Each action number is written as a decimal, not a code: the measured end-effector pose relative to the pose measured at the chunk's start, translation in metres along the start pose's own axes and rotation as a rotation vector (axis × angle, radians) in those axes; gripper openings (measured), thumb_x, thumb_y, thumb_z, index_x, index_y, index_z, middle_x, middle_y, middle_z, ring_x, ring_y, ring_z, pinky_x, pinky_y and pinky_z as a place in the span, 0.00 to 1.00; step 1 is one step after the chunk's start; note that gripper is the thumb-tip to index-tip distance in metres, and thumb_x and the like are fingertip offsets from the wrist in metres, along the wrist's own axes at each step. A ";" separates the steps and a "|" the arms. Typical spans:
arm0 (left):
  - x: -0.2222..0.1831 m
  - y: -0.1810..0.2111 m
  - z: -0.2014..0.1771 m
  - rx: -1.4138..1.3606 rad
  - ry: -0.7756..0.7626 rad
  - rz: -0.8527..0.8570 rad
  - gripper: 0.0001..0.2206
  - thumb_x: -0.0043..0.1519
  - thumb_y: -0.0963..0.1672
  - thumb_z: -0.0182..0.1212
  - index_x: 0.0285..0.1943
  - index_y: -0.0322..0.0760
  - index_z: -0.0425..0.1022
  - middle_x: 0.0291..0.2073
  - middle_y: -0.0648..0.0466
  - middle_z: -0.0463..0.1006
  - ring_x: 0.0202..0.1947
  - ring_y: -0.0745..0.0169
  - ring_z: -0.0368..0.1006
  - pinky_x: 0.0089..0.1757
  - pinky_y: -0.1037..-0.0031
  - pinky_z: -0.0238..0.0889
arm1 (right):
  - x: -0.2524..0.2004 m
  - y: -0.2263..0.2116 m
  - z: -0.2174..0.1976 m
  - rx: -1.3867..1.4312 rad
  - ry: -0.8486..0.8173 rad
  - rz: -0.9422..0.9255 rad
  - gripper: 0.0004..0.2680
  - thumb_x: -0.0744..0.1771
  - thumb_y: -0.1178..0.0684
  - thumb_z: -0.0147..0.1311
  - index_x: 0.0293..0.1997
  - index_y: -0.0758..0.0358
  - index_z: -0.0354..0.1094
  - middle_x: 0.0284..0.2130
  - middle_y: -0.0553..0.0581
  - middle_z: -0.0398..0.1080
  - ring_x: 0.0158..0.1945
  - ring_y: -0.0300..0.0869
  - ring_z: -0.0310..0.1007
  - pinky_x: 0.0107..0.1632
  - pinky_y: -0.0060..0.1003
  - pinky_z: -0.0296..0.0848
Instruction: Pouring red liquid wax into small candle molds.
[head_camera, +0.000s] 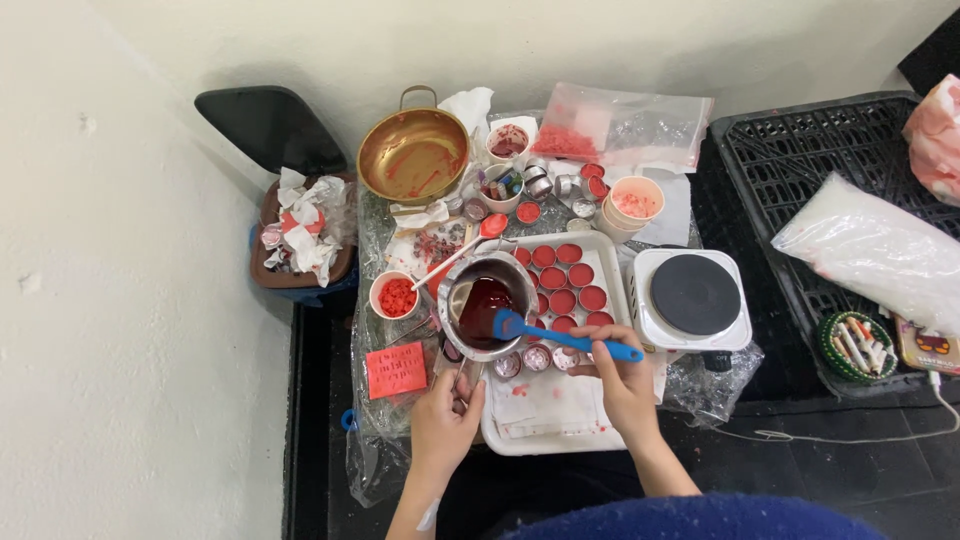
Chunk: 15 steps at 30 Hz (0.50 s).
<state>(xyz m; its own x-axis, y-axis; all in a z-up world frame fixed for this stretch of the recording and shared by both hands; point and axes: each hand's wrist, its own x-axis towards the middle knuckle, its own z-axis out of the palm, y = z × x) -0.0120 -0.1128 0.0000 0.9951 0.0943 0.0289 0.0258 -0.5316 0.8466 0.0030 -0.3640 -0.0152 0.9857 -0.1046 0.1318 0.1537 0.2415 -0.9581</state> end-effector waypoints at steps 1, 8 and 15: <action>0.000 0.001 0.000 -0.001 -0.001 -0.001 0.13 0.58 0.45 0.69 0.29 0.36 0.67 0.14 0.55 0.71 0.12 0.68 0.69 0.21 0.73 0.59 | 0.001 0.000 0.000 -0.001 0.000 0.001 0.04 0.71 0.62 0.44 0.51 0.66 0.60 0.52 0.68 0.71 0.50 0.49 0.78 0.47 0.43 0.83; 0.001 0.003 -0.004 0.028 0.025 0.019 0.13 0.58 0.45 0.69 0.29 0.37 0.68 0.14 0.56 0.72 0.12 0.66 0.71 0.21 0.72 0.59 | 0.003 0.001 -0.013 0.195 0.167 0.150 0.05 0.72 0.56 0.40 0.53 0.62 0.59 0.54 0.68 0.71 0.51 0.50 0.77 0.45 0.42 0.81; 0.003 0.009 -0.007 0.047 0.021 -0.035 0.12 0.58 0.46 0.68 0.29 0.38 0.68 0.12 0.54 0.70 0.11 0.65 0.67 0.20 0.71 0.57 | -0.011 -0.026 -0.034 0.144 0.193 -0.021 0.05 0.73 0.58 0.39 0.54 0.61 0.57 0.56 0.71 0.69 0.53 0.52 0.76 0.47 0.44 0.80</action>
<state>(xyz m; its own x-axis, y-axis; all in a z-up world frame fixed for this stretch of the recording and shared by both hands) -0.0096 -0.1109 0.0112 0.9914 0.1306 0.0110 0.0655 -0.5663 0.8216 -0.0139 -0.4016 -0.0005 0.9530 -0.2903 0.0871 0.1961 0.3714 -0.9075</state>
